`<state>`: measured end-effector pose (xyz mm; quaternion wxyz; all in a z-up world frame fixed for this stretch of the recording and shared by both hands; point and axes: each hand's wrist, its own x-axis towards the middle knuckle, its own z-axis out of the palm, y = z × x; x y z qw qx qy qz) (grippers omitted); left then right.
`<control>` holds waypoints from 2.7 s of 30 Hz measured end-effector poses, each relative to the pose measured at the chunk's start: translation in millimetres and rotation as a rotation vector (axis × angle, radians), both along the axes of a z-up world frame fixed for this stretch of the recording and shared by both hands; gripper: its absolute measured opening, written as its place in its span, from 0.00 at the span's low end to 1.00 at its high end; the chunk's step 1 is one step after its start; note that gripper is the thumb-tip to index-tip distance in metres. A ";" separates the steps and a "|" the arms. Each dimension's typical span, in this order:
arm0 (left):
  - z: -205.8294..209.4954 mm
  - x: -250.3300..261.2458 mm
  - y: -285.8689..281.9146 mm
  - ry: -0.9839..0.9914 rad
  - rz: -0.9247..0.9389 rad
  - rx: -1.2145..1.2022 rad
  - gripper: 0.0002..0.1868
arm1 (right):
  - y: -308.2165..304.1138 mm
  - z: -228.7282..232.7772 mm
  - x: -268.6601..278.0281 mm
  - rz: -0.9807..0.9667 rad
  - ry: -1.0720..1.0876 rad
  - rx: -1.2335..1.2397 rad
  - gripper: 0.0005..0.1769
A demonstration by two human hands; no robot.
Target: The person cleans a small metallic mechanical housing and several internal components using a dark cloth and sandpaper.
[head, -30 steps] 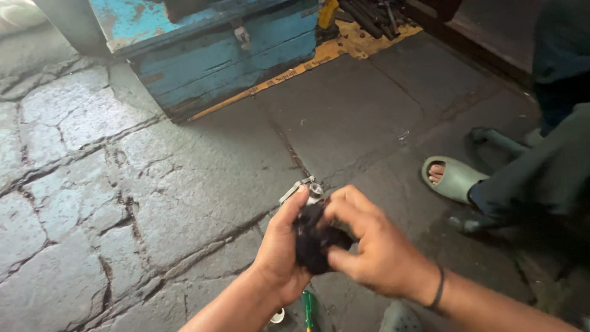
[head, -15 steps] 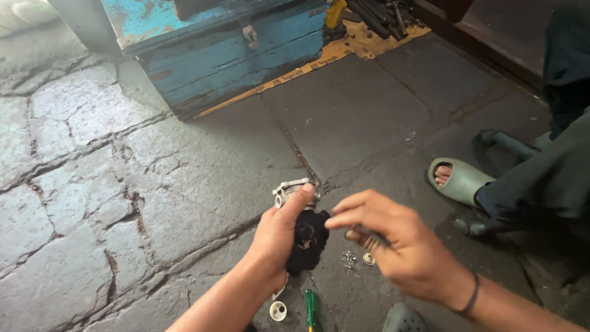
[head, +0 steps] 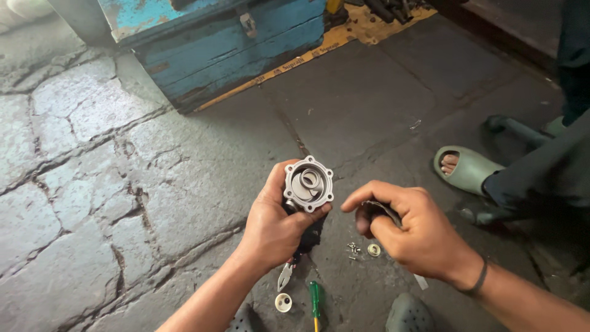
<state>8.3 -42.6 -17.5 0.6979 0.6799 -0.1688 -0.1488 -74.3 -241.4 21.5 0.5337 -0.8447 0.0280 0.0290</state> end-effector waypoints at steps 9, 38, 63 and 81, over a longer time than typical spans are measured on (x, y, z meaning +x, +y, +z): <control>17.7 -7.4 7.4 -0.067 -0.066 0.262 0.31 | 15.5 16.4 -1.4 0.192 -0.452 -0.386 0.37; 20.9 -9.3 17.1 -0.651 0.078 0.643 0.33 | 35.6 19.4 -6.8 0.277 0.081 -0.154 0.36; 10.1 4.4 -10.3 0.071 0.274 0.083 0.19 | 16.3 -20.2 18.5 -0.215 0.227 0.569 0.12; 36.0 -12.7 -7.8 -0.454 0.132 0.624 0.22 | 8.3 -17.9 12.2 0.066 -0.412 -0.010 0.17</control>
